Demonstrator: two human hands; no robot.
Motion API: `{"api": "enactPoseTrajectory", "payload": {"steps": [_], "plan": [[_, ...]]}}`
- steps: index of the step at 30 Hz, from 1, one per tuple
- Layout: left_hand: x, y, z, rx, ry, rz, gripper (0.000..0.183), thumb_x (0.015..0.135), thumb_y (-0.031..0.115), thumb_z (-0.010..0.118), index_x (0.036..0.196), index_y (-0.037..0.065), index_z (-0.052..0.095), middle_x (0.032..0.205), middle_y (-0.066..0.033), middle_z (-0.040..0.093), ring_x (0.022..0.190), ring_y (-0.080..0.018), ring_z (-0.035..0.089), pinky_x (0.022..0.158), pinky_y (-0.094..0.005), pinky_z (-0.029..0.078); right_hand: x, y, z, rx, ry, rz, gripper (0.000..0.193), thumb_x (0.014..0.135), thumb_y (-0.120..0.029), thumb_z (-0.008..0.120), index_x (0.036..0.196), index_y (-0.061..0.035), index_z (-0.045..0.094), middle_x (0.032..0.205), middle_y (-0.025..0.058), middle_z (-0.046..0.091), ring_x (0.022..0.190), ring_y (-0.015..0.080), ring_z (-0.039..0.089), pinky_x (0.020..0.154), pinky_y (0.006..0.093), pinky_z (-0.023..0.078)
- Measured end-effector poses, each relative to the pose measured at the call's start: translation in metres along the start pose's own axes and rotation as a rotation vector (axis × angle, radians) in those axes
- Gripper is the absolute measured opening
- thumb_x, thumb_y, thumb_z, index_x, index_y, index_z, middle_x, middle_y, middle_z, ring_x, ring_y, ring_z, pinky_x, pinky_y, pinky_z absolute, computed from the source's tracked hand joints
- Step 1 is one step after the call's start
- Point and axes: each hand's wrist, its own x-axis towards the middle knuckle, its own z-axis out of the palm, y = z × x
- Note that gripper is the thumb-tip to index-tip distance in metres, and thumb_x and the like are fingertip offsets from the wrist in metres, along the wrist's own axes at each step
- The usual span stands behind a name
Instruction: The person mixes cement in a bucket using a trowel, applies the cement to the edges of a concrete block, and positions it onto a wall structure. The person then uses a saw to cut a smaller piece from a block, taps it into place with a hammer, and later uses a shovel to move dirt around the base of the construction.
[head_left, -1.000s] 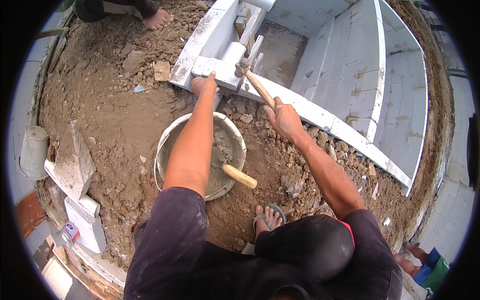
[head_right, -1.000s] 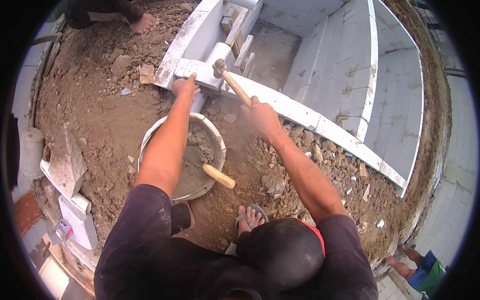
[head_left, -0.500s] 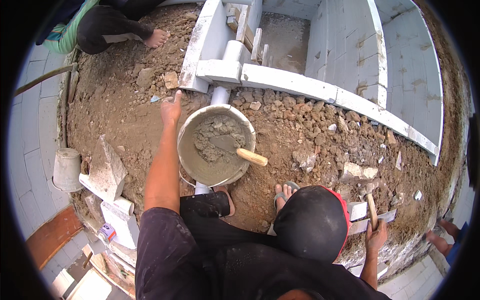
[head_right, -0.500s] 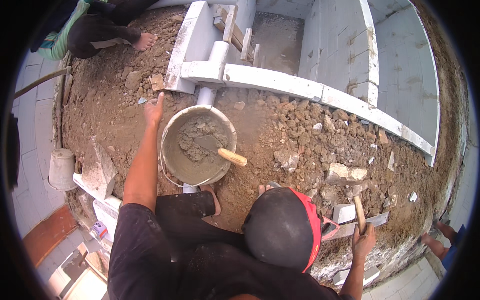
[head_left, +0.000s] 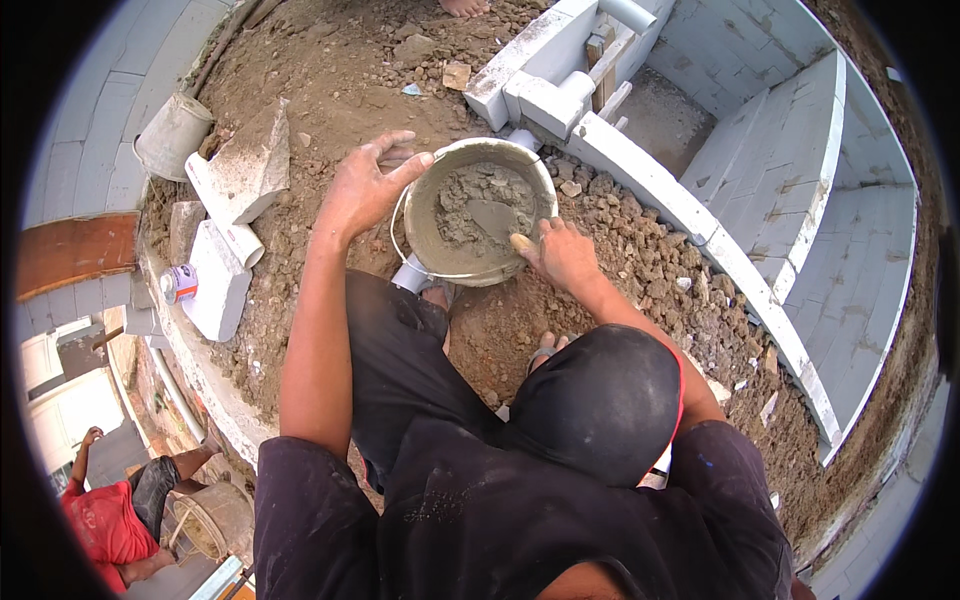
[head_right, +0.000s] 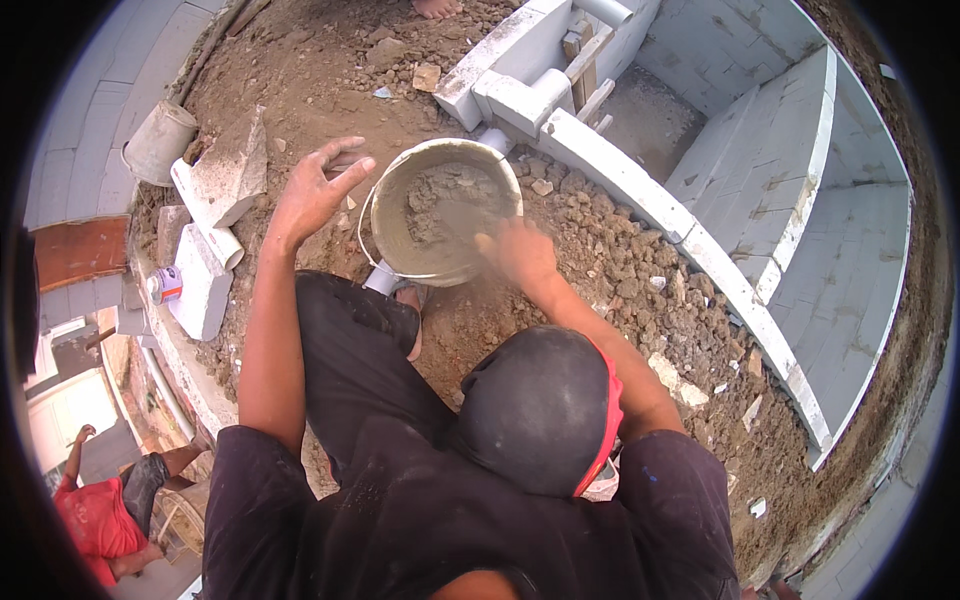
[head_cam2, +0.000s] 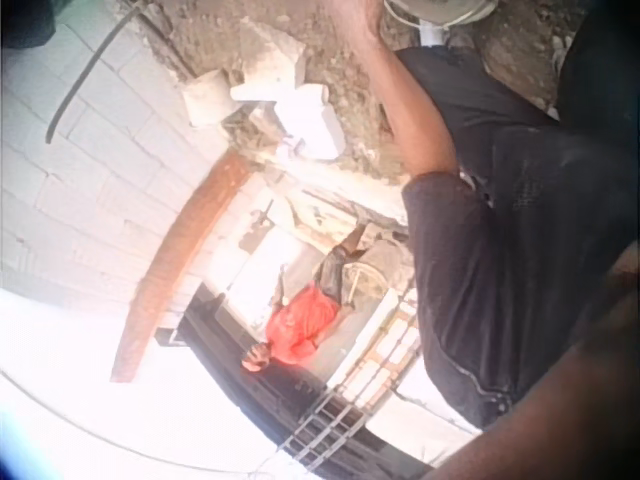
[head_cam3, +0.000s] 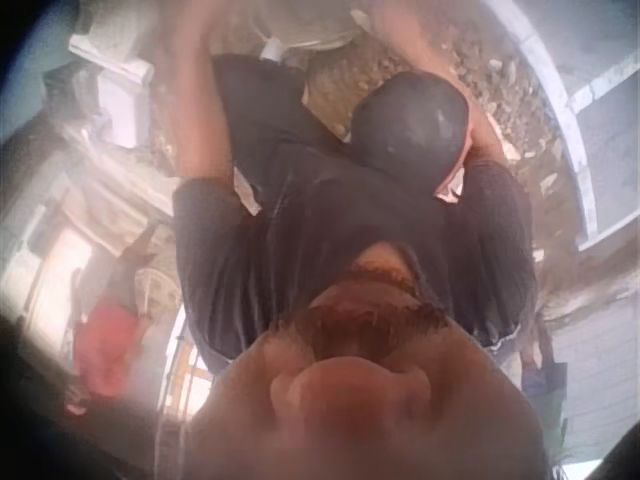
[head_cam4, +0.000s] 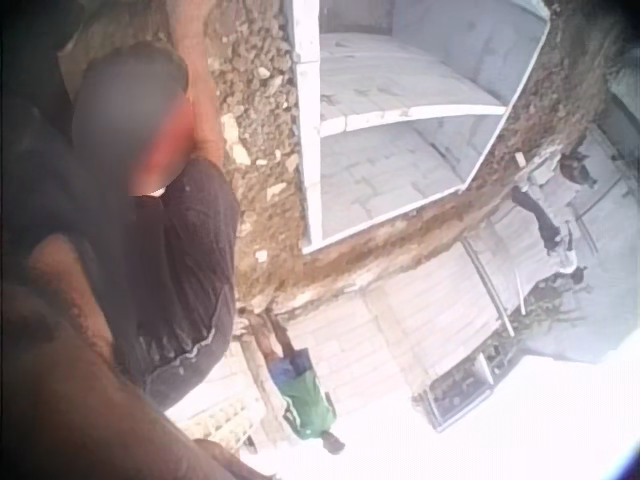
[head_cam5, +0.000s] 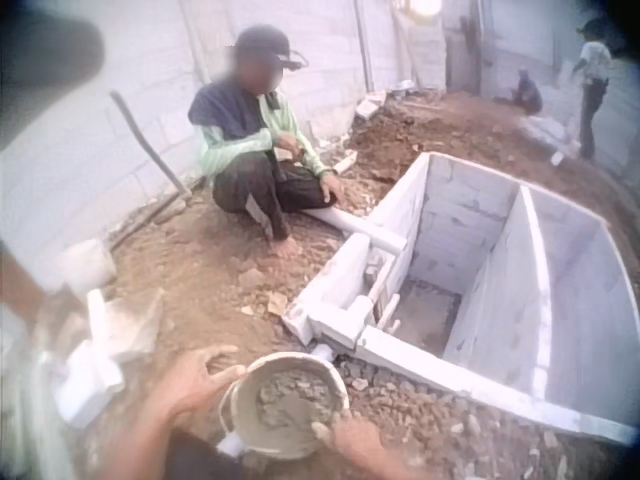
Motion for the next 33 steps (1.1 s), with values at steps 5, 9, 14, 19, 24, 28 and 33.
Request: {"api": "enactPoseTrajectory", "payload": {"steps": [5, 9, 14, 19, 24, 28, 33], "plan": [[-0.072, -0.044, 0.0, 0.143, 0.103, -0.188, 0.07, 0.089, 0.041, 0.075, 0.142, -0.001, 0.056, 0.123, -0.0234, 0.07, 0.113, -0.0309, 0.069, 0.1, -0.0404, 0.052, 0.059, 0.01, 0.045, -0.257, -0.281, -0.285, 0.027, 0.093, -0.017, 0.056, 0.112, -0.0007, 0.066, 0.091, 0.0185, 0.073, 0.087, 0.0377, 0.074, 0.077, 0.0478, 0.059], [-0.109, -0.043, -0.026, -0.217, 0.213, -0.274, 0.073, 0.088, 0.043, 0.076, 0.145, 0.003, 0.053, 0.124, -0.0237, 0.069, 0.113, -0.0323, 0.069, 0.101, -0.0414, 0.052, 0.054, -0.019, -0.047, -0.428, -0.195, -0.348, 0.027, 0.099, -0.018, 0.05, 0.121, -0.0026, 0.055, 0.083, 0.018, 0.072, 0.078, 0.0378, 0.073, 0.069, 0.0487, 0.058], [-0.076, -0.029, -0.017, -0.042, 0.297, -0.114, 0.073, 0.088, 0.045, 0.074, 0.142, -0.001, 0.055, 0.122, -0.0244, 0.07, 0.112, -0.0336, 0.07, 0.098, -0.0422, 0.054, 0.12, -0.002, -0.032, -0.682, -0.166, -0.423, 0.018, 0.094, -0.009, 0.058, 0.107, 0.0011, 0.065, 0.092, 0.0159, 0.077, 0.083, 0.0294, 0.077, 0.068, 0.0383, 0.062], [-0.075, -0.039, -0.017, -0.086, 0.218, -0.163, 0.074, 0.088, 0.047, 0.073, 0.142, 0.001, 0.055, 0.121, -0.023, 0.071, 0.11, -0.0333, 0.071, 0.097, -0.0425, 0.054, 0.091, -0.028, -0.007, -0.745, -0.269, -0.509, 0.018, 0.094, -0.008, 0.058, 0.106, 0.002, 0.066, 0.091, 0.0135, 0.077, 0.083, 0.0286, 0.077, 0.069, 0.0376, 0.062], [-0.07, -0.032, -0.031, -0.037, 0.23, -0.176, 0.072, 0.088, 0.047, 0.073, 0.143, 0.003, 0.055, 0.124, -0.022, 0.07, 0.111, -0.0316, 0.071, 0.096, -0.0417, 0.055, 0.136, -0.084, -0.056, -0.775, -0.29, -0.465, 0.023, 0.09, -0.007, 0.063, 0.11, 0.0035, 0.068, 0.093, 0.0125, 0.076, 0.09, 0.0248, 0.076, 0.073, 0.0377, 0.062], [-0.043, -0.011, -0.015, -0.191, 0.193, -0.081, 0.073, 0.088, 0.049, 0.074, 0.142, 0.003, 0.056, 0.123, -0.0214, 0.07, 0.114, -0.0319, 0.069, 0.098, -0.0419, 0.053, 0.138, -0.038, 0.025, -0.855, -0.175, -0.606, 0.022, 0.089, -0.007, 0.063, 0.107, 0.0028, 0.071, 0.095, 0.0153, 0.075, 0.092, 0.0255, 0.076, 0.077, 0.036, 0.061], [-0.073, -0.034, -0.038, -0.101, 0.227, -0.222, 0.074, 0.088, 0.047, 0.074, 0.146, 0.005, 0.054, 0.127, -0.0219, 0.068, 0.117, -0.0315, 0.067, 0.101, -0.0418, 0.052, 0.095, -0.076, -0.045, -0.485, -0.498, -0.341, 0.031, 0.1, -0.022, 0.055, 0.107, 0.0014, 0.074, 0.096, 0.0225, 0.074, 0.089, 0.0327, 0.075, 0.082, 0.0423, 0.06]]}}
